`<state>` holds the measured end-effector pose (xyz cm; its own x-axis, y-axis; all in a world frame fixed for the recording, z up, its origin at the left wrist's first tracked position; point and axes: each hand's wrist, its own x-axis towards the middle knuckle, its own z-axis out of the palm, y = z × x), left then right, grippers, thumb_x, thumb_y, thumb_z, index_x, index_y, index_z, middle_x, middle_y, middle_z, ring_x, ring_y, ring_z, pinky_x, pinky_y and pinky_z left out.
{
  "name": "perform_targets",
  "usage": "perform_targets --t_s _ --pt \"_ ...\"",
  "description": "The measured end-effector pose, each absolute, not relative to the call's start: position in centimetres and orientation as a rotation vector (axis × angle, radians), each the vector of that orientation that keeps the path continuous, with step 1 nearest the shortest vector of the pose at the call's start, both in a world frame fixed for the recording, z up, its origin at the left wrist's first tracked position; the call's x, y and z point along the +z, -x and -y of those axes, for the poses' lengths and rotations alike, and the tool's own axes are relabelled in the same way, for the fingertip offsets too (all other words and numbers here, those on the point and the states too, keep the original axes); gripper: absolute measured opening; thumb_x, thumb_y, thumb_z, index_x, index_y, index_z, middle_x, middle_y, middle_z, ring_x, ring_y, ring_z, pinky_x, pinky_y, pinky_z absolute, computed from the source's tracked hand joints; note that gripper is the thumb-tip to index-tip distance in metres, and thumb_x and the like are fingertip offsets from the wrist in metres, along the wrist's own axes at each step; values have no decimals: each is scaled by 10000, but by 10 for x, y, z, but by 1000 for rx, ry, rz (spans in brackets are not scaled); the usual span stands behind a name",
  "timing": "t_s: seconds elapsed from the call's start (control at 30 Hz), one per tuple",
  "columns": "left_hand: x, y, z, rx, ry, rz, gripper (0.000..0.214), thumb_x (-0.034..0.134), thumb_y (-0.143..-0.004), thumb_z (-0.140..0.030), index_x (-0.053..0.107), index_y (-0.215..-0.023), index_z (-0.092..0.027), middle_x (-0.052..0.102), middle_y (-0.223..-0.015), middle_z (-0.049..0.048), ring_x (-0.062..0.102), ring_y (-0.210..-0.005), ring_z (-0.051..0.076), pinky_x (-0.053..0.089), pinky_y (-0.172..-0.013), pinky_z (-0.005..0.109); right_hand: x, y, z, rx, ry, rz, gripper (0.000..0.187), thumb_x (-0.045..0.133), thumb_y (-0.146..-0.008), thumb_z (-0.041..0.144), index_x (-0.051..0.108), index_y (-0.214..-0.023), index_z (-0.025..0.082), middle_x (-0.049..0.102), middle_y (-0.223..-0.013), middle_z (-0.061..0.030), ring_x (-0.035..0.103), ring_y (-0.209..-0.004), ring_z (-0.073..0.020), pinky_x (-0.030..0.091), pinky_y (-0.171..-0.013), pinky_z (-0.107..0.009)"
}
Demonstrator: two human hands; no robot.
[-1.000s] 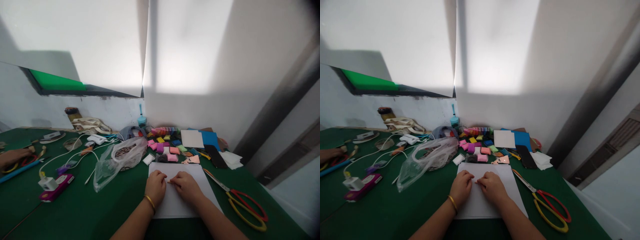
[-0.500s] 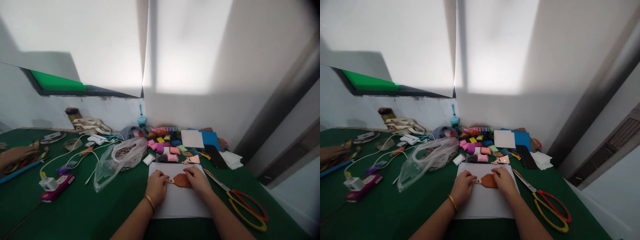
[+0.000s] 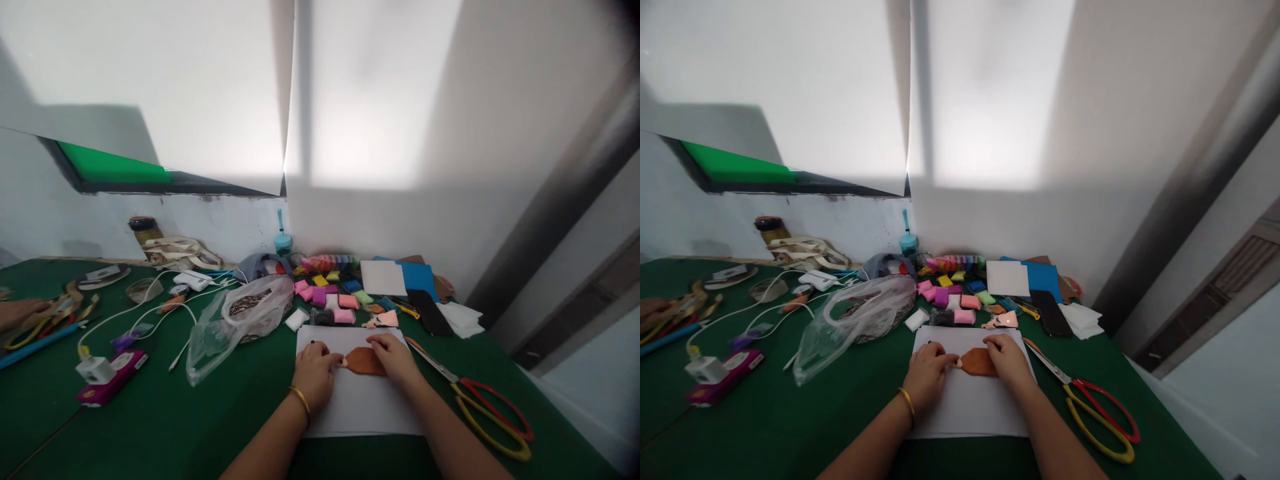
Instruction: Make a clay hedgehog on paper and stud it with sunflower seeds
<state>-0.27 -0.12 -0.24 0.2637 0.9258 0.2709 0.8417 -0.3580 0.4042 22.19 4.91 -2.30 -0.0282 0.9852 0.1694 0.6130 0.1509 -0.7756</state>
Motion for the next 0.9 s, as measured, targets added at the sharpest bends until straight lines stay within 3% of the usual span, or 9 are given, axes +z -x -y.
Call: perform_targets --t_s 0.13,0.33,0.53,0.9 --pt "-3 3 0 643 -2338 -1670 499 467 -712 -58 615 -1061 -383 539 -958 17 464 -959 202 327 -828 337 -26 -228 -51 684 1535 1707 306 424 -796 299 671 -945 198 652 -1018 -65 583 -981 -215 439 -882 -358" --pt "-8 7 -6 700 -2230 -1690 492 425 -727 -55 547 -1160 -253 560 -1040 44 465 -1007 194 326 -885 313 -20 -245 -45 712 1442 1850 376 524 -761 377 645 -1065 193 632 -1066 -93 567 -1000 -240 436 -885 -370" --pt "-17 12 -13 931 -2064 -1694 431 377 -764 -50 524 -1147 -183 584 -988 61 505 -943 173 369 -870 301 -6 -227 -31 543 1449 2183 608 661 -665 457 538 -1230 272 516 -1278 -67 404 -1199 -277 279 -1015 -406" --pt "-17 13 -13 1002 -2025 -1669 379 404 -784 -87 541 -1122 -192 591 -970 58 526 -930 177 397 -867 320 2 -198 -16 436 1460 2273 551 594 -742 392 468 -1274 324 550 -1231 -41 418 -1162 -258 250 -989 -405"
